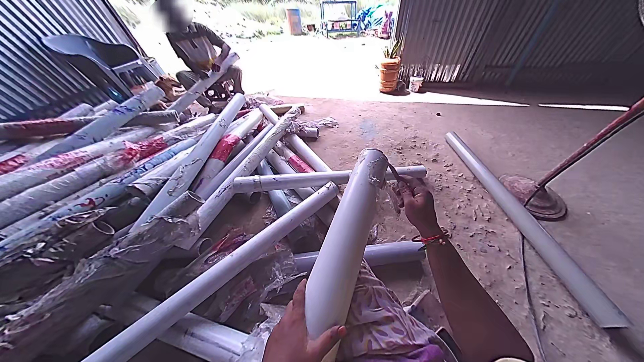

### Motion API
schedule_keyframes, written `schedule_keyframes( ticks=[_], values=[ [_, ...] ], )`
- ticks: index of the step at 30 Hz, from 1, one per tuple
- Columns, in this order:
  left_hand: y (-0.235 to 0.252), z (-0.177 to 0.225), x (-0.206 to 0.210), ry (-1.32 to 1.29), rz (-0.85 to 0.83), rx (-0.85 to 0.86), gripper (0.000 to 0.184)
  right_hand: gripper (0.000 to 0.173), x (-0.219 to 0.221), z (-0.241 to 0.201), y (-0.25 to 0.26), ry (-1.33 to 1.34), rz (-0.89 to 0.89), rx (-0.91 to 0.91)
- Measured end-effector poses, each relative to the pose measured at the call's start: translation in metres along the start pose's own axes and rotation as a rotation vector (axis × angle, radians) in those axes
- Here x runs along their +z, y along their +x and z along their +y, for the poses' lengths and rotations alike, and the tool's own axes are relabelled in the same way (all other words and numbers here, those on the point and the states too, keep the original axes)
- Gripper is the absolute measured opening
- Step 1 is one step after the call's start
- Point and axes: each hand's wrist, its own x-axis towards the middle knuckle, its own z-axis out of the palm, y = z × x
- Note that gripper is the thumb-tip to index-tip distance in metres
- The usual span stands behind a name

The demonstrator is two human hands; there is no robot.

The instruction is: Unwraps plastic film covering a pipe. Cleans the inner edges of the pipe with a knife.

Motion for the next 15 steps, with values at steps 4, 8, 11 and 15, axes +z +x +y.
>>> schedule_keyframes(
  ticks=[4,8,11,15],
  values=[
    [0.001,-0.001,0.0,0.004,-0.006,0.001,0.12,0.032,-0.003,-0.015,-0.044,-0.363,-0.102,-0.267],
    [0.001,0.0,0.002,0.006,0.0,0.011,0.12,0.029,-0.004,-0.028,-0.06,-0.655,-0.067,-0.257],
    [0.001,0.0,0.003,0.007,-0.009,0.002,0.12,0.03,-0.002,-0.036,-0.06,-0.754,-0.067,-0.21],
    [0.002,0.0,0.001,0.009,-0.009,-0.008,0.12,0.032,0.0,-0.041,-0.051,-0.784,-0.13,-0.134]
  ],
)
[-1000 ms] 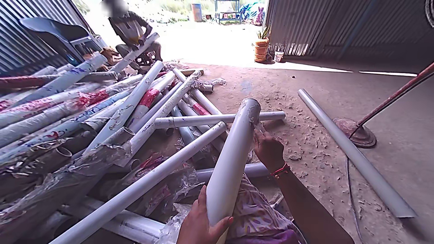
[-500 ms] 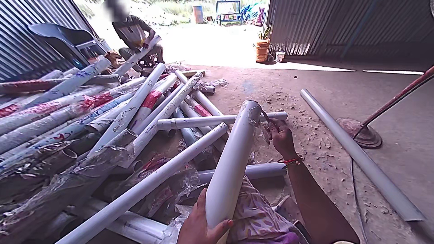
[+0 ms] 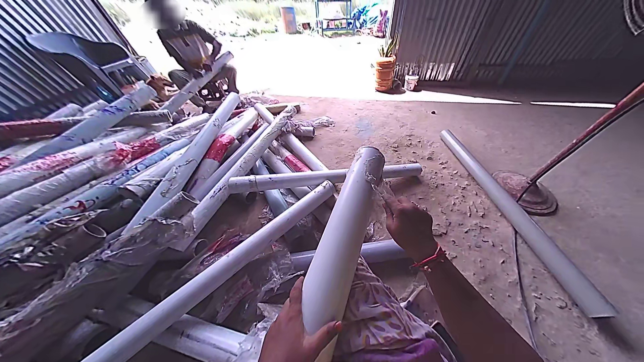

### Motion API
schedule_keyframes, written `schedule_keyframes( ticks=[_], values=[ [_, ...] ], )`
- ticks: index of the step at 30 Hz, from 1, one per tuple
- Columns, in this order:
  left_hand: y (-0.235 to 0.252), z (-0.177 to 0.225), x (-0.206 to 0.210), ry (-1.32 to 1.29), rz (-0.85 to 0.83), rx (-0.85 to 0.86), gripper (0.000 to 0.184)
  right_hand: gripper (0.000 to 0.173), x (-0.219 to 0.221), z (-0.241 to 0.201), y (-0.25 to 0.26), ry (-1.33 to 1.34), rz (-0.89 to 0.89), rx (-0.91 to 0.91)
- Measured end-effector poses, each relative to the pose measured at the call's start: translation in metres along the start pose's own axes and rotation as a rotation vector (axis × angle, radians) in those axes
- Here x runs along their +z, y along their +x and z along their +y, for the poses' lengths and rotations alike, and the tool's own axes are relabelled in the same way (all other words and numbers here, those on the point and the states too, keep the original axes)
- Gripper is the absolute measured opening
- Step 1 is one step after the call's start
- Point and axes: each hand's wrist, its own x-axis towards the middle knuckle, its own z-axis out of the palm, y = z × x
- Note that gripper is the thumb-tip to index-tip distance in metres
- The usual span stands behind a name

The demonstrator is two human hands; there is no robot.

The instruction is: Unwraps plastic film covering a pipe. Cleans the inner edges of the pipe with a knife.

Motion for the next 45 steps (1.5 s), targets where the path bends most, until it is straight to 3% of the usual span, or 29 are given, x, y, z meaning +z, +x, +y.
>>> schedule_keyframes(
  ticks=[9,27,32,35,39,41,45],
  values=[
    [0.0,0.0,-0.001,0.023,-0.001,-0.018,0.121,0.03,0.009,-0.004,0.007,-0.042,0.028,-0.064],
    [0.001,0.003,-0.002,0.036,-0.007,-0.025,0.121,0.035,0.024,-0.02,0.031,-0.024,-0.031,0.063],
    [-0.004,0.007,0.002,0.065,-0.014,-0.018,0.122,0.037,0.021,-0.022,0.062,-0.004,-0.08,0.159],
    [-0.005,0.005,0.004,0.046,-0.007,0.009,0.122,0.033,0.013,-0.01,0.092,0.266,-0.104,0.24],
    [-0.004,0.0,0.001,0.014,0.006,0.009,0.12,0.026,0.026,0.018,0.1,1.003,-0.025,0.414],
    [-0.001,0.0,0.0,0.01,0.015,0.001,0.119,0.026,0.025,0.022,0.084,1.056,0.03,0.339],
    [-0.001,0.0,-0.001,0.001,-0.007,-0.012,0.118,0.031,0.037,0.025,0.045,0.62,0.111,-0.134]
  ],
)
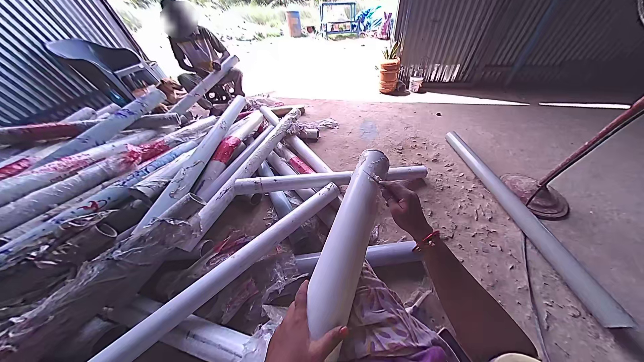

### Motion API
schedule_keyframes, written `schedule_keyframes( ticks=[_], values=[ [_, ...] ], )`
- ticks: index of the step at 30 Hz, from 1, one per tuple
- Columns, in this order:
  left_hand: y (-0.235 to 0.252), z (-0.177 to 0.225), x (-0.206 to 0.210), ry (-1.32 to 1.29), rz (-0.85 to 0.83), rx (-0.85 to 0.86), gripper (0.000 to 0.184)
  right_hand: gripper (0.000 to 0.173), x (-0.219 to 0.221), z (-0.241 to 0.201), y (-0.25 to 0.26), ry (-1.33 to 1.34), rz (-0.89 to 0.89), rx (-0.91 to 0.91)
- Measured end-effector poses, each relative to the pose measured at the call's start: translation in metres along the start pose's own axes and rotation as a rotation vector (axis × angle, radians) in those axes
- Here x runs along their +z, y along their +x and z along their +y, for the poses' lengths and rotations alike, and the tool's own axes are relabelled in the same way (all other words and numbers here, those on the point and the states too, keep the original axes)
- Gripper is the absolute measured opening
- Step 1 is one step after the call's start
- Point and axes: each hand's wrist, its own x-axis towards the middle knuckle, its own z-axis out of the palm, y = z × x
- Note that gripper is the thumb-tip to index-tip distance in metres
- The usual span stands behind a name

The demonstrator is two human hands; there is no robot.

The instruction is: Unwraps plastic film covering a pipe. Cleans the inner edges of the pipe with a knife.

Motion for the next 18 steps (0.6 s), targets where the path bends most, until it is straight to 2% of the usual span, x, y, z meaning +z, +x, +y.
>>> schedule_keyframes(
  ticks=[3,10,14,17,18],
  values=[
    [-0.001,0.003,0.0,0.005,-0.006,0.012,0.117,0.029,0.006,-0.005,-0.01,-0.303,0.008,-0.147],
    [0.003,0.005,0.002,0.022,-0.01,0.01,0.121,0.032,0.022,-0.001,-0.002,-0.528,0.105,-0.122],
    [0.003,0.005,0.001,0.028,-0.004,0.015,0.12,0.035,0.027,-0.02,0.006,-0.564,-0.001,0.043],
    [0.002,0.002,0.001,0.036,0.001,0.011,0.12,0.037,0.038,-0.023,0.011,-0.608,0.024,0.096],
    [0.001,0.001,0.0,0.037,0.001,0.008,0.12,0.039,0.037,-0.022,0.015,-0.62,-0.01,0.178]
  ],
)
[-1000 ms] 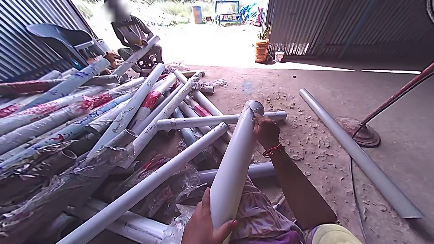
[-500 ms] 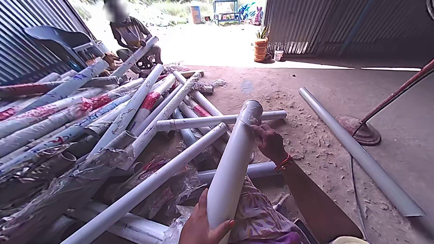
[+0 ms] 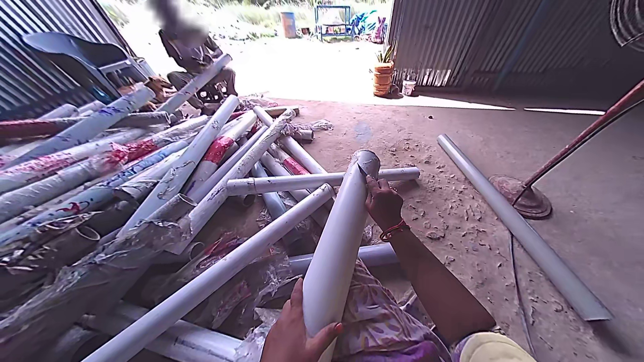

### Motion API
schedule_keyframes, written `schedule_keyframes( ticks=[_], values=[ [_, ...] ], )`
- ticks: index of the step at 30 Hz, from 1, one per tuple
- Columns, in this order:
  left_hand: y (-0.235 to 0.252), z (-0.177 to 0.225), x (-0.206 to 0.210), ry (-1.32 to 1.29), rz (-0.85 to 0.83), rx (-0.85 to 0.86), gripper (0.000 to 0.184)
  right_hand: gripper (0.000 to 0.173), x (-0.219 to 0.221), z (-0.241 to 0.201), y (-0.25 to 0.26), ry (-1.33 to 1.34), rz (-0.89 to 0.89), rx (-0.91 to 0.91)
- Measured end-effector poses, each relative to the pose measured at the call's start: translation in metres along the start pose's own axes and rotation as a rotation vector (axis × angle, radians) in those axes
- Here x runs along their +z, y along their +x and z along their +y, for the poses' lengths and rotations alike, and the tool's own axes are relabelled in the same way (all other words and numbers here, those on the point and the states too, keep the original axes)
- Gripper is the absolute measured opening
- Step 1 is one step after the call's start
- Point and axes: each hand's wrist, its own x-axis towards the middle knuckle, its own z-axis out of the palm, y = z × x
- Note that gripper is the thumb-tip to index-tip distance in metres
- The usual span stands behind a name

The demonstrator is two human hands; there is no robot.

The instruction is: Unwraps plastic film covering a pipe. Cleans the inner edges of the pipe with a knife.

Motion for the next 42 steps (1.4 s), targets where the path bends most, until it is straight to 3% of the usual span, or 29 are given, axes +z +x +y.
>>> schedule_keyframes(
  ticks=[2,3,6,9,12,14,17,24,29,34,37,39,42],
  values=[
    [-0.003,-0.003,0.0,-0.007,-0.007,0.0,0.12,0.038,-0.007,0.016,0.018,0.094,-0.195,0.215],
    [-0.005,-0.006,0.0,-0.018,-0.01,0.008,0.12,0.035,-0.004,0.034,0.024,0.274,-0.183,0.286],
    [-0.002,-0.017,-0.006,-0.109,-0.02,0.035,0.117,0.024,0.018,0.077,0.035,0.99,0.088,0.402],
    [0.005,-0.029,-0.008,-0.233,-0.045,0.06,0.112,0.019,0.007,0.09,0.038,1.333,0.126,0.489],
    [0.014,-0.035,-0.008,-0.294,-0.061,0.095,0.113,0.011,-0.008,0.091,0.053,1.249,-0.006,0.351],
    [0.016,-0.033,-0.007,-0.306,-0.061,0.098,0.112,0.016,-0.015,0.093,0.071,1.011,-0.119,0.187],
    [0.015,-0.03,-0.005,-0.298,-0.061,0.103,0.113,0.024,-0.02,0.091,0.092,0.789,-0.184,0.089],
    [0.019,-0.032,-0.005,-0.34,-0.091,0.129,0.112,0.03,-0.006,0.097,0.107,0.803,-0.195,-0.066],
    [0.02,-0.033,-0.006,-0.329,-0.097,0.142,0.113,0.031,0.005,0.096,0.102,0.806,-0.179,-0.066],
    [0.02,-0.034,-0.006,-0.31,-0.087,0.137,0.113,0.03,-0.013,0.081,0.094,0.612,-0.236,-0.195],
    [0.018,-0.034,-0.006,-0.32,-0.09,0.139,0.112,0.029,-0.008,0.091,0.102,0.813,-0.287,-0.112],
    [0.017,-0.033,-0.005,-0.335,-0.091,0.149,0.111,0.031,-0.001,0.095,0.106,0.881,-0.214,-0.071],
    [0.018,-0.033,-0.004,-0.332,-0.098,0.14,0.112,0.03,0.002,0.094,0.105,0.706,-0.145,-0.117]
  ],
)
